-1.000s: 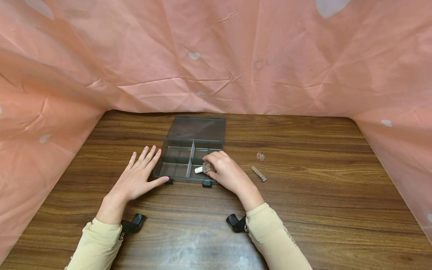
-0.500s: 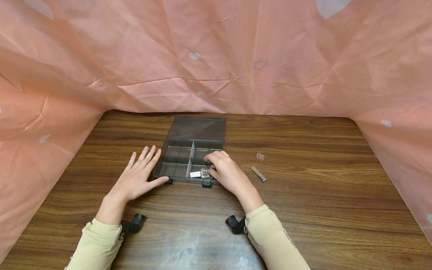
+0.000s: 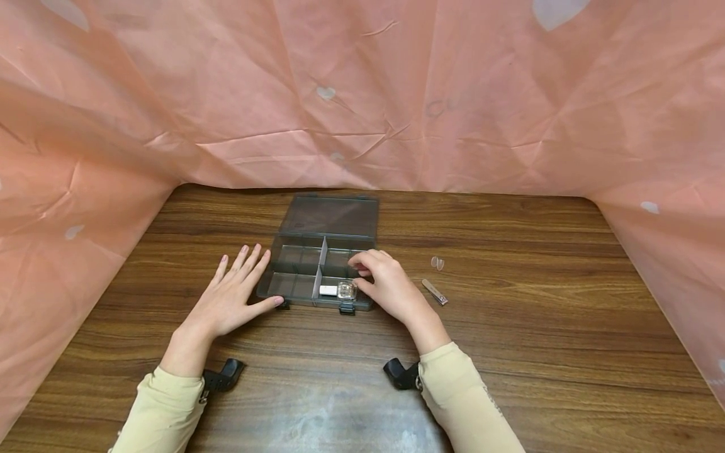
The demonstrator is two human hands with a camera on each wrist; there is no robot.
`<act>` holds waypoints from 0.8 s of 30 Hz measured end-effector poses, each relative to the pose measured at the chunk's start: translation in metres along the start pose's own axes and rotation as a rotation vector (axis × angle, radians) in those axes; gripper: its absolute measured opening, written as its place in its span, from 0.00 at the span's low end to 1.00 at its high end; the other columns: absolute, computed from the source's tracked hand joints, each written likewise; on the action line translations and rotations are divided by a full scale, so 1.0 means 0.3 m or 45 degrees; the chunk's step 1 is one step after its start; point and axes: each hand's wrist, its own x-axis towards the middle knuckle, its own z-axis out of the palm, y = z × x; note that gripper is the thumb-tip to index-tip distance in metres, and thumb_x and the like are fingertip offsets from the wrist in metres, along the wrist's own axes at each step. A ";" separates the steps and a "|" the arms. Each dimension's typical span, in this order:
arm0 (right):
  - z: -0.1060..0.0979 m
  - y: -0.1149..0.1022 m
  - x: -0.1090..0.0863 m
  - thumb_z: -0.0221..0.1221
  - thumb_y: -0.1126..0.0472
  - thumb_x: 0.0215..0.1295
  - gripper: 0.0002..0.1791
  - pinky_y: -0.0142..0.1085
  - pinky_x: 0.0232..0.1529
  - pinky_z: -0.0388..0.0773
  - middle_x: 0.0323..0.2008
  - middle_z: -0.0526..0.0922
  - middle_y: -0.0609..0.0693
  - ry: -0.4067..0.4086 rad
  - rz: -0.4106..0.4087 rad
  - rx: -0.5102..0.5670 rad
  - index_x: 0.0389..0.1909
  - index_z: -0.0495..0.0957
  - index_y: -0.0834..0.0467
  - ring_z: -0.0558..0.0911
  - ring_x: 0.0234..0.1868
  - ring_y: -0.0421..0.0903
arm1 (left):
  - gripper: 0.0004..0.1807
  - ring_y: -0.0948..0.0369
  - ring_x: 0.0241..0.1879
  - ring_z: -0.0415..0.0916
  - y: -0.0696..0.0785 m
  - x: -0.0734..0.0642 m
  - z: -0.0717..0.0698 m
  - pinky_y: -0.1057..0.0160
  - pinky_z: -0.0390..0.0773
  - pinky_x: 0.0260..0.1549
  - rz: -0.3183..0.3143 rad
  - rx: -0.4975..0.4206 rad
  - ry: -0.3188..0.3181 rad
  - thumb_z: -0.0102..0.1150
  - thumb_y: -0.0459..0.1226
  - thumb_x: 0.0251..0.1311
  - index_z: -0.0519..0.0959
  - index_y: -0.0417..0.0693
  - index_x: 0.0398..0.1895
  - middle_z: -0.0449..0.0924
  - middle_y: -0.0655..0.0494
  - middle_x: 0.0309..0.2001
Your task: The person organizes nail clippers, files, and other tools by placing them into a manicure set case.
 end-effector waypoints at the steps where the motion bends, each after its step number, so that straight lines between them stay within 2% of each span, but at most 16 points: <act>1: -0.009 0.005 -0.001 0.67 0.71 0.55 0.15 0.35 0.43 0.81 0.42 0.81 0.53 0.019 0.004 0.016 0.45 0.80 0.64 0.83 0.41 0.48 | 0.54 0.51 0.74 0.33 0.000 0.000 0.000 0.44 0.34 0.69 0.000 0.001 0.001 0.36 0.74 0.56 0.46 0.49 0.77 0.42 0.47 0.76; 6: -0.071 0.040 -0.011 0.67 0.70 0.55 0.15 0.38 0.43 0.81 0.42 0.82 0.53 0.107 0.080 0.022 0.45 0.80 0.63 0.84 0.40 0.48 | 0.54 0.51 0.74 0.33 0.001 0.000 -0.001 0.45 0.33 0.69 -0.003 -0.003 0.000 0.37 0.74 0.56 0.46 0.50 0.77 0.42 0.48 0.76; 11: -0.148 0.101 -0.038 0.67 0.68 0.55 0.15 0.45 0.43 0.79 0.40 0.83 0.56 0.160 0.171 -0.077 0.44 0.80 0.62 0.81 0.41 0.52 | 0.54 0.51 0.74 0.33 0.000 -0.001 -0.001 0.46 0.32 0.69 -0.003 -0.005 -0.002 0.37 0.74 0.56 0.46 0.50 0.77 0.42 0.48 0.76; 15: -0.199 0.162 -0.068 0.66 0.67 0.57 0.15 0.49 0.43 0.77 0.41 0.83 0.58 0.143 0.265 -0.161 0.46 0.79 0.63 0.80 0.43 0.56 | 0.54 0.51 0.74 0.32 0.000 -0.001 -0.002 0.47 0.30 0.69 -0.007 -0.005 -0.006 0.37 0.74 0.56 0.46 0.50 0.77 0.42 0.47 0.76; 24: -0.248 0.258 -0.123 0.67 0.69 0.55 0.16 0.49 0.43 0.78 0.39 0.83 0.62 0.075 0.488 -0.105 0.46 0.78 0.67 0.82 0.40 0.57 | 0.54 0.51 0.74 0.31 0.002 -0.001 -0.003 0.48 0.29 0.69 -0.020 -0.015 -0.020 0.36 0.74 0.55 0.45 0.50 0.77 0.40 0.47 0.76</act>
